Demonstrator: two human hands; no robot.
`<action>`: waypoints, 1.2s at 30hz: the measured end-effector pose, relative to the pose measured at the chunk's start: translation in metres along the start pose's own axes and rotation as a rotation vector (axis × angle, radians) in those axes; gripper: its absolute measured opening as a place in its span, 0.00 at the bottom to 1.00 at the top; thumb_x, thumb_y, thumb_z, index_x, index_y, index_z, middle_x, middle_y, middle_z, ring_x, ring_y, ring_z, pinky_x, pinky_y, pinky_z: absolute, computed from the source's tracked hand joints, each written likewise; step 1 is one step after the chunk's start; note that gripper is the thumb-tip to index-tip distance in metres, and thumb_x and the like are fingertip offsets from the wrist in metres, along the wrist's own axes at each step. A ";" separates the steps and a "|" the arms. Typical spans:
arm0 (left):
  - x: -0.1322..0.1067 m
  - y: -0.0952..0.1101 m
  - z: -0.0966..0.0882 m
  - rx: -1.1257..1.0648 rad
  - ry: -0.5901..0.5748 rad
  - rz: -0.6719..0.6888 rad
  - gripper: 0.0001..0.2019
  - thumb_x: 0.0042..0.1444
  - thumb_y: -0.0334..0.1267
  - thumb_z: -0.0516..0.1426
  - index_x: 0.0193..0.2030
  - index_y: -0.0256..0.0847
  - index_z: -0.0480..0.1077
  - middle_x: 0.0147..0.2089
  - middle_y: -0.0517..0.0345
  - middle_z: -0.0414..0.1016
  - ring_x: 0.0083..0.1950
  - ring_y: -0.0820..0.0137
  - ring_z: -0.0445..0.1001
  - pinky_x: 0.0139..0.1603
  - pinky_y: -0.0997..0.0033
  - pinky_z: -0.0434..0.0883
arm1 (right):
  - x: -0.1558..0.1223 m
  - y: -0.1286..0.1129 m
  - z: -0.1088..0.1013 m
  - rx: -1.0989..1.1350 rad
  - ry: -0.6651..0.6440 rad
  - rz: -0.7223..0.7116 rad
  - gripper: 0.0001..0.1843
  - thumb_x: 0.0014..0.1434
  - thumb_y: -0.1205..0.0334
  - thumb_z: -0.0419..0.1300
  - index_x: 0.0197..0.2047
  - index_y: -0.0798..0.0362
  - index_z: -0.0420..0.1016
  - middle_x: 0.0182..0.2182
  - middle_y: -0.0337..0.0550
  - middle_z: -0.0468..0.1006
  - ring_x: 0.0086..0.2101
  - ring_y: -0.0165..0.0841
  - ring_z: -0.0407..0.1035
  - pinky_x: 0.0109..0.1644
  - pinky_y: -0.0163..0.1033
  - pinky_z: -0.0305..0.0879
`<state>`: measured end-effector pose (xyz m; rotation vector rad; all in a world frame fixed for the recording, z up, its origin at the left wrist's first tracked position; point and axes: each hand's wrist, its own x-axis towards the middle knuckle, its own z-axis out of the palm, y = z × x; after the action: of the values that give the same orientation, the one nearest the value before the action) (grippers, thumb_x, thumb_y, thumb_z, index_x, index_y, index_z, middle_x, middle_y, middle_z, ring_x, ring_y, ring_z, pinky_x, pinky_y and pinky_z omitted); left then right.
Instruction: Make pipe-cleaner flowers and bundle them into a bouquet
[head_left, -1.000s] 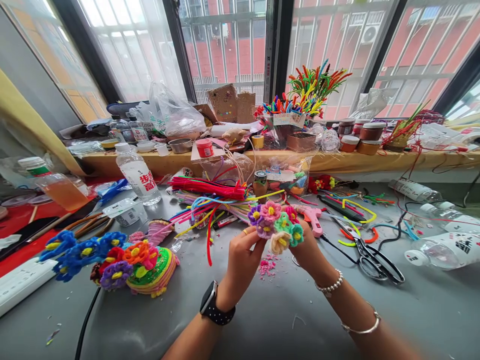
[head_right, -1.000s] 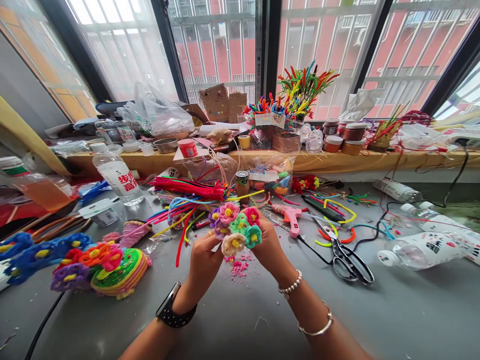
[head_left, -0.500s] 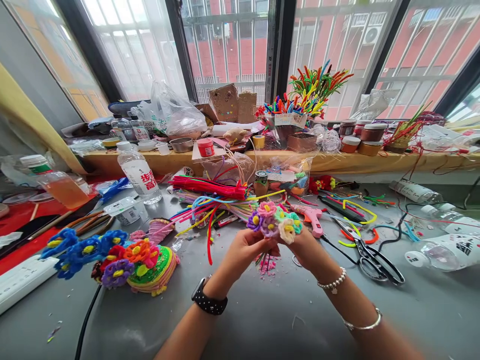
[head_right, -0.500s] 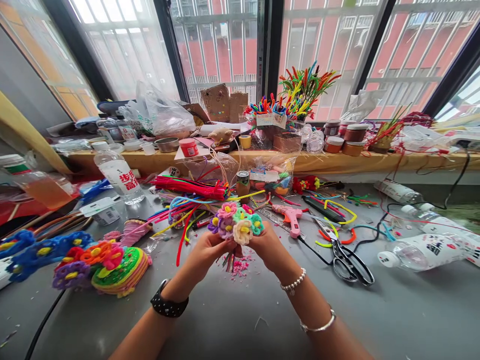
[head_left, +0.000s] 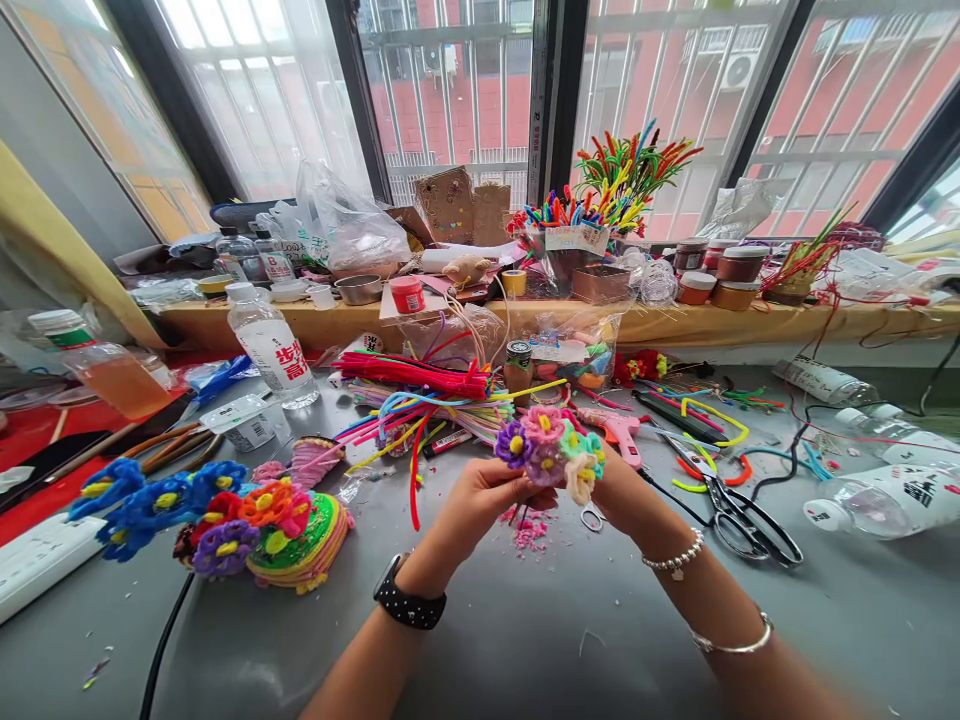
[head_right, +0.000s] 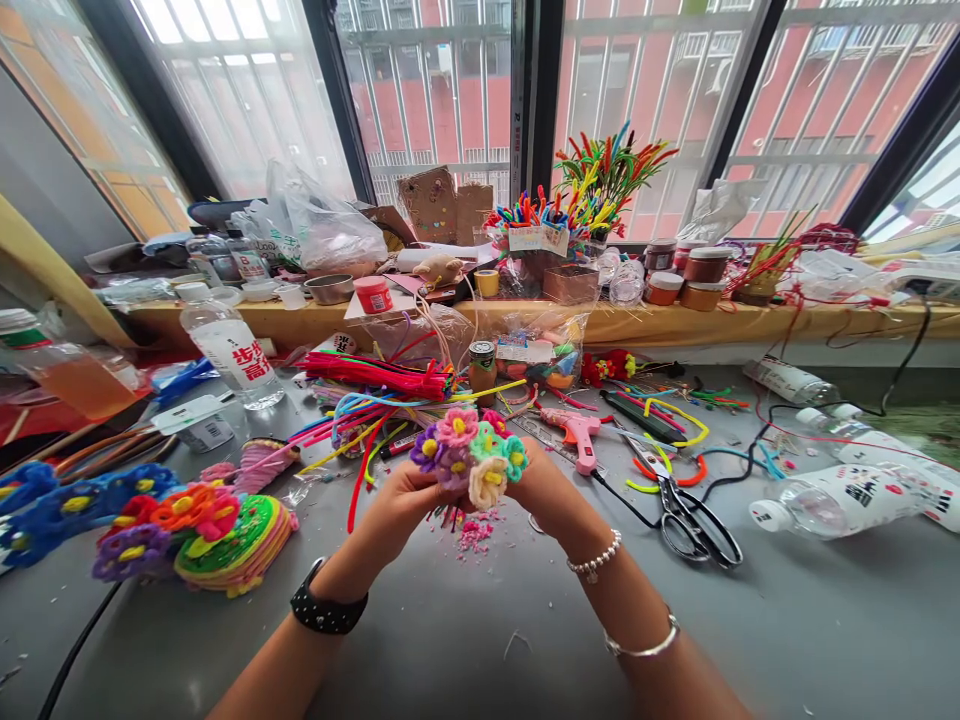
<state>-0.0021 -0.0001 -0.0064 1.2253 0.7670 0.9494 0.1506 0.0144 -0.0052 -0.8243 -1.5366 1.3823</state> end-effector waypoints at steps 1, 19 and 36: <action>0.000 -0.002 -0.001 0.014 -0.004 0.012 0.11 0.41 0.40 0.59 0.28 0.33 0.74 0.22 0.54 0.73 0.26 0.70 0.70 0.32 0.70 0.68 | -0.001 -0.003 0.000 -0.044 -0.017 0.001 0.10 0.45 0.57 0.59 0.19 0.53 0.68 0.20 0.39 0.70 0.24 0.31 0.61 0.28 0.35 0.60; 0.000 -0.012 -0.006 0.369 0.016 0.387 0.07 0.44 0.36 0.56 0.25 0.38 0.75 0.23 0.57 0.71 0.28 0.70 0.66 0.33 0.73 0.65 | -0.016 -0.046 -0.024 0.001 -0.028 -0.078 0.07 0.50 0.60 0.58 0.25 0.54 0.71 0.21 0.35 0.67 0.24 0.24 0.60 0.28 0.29 0.57; 0.005 -0.017 0.000 0.417 0.258 0.378 0.08 0.44 0.37 0.55 0.21 0.37 0.73 0.21 0.59 0.70 0.27 0.71 0.66 0.31 0.73 0.64 | -0.011 -0.041 -0.022 -0.035 0.111 0.018 0.14 0.53 0.53 0.52 0.36 0.52 0.71 0.30 0.40 0.71 0.31 0.28 0.64 0.35 0.32 0.60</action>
<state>0.0035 0.0031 -0.0234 1.6711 0.9905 1.3179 0.1783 0.0063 0.0325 -0.9236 -1.4744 1.3035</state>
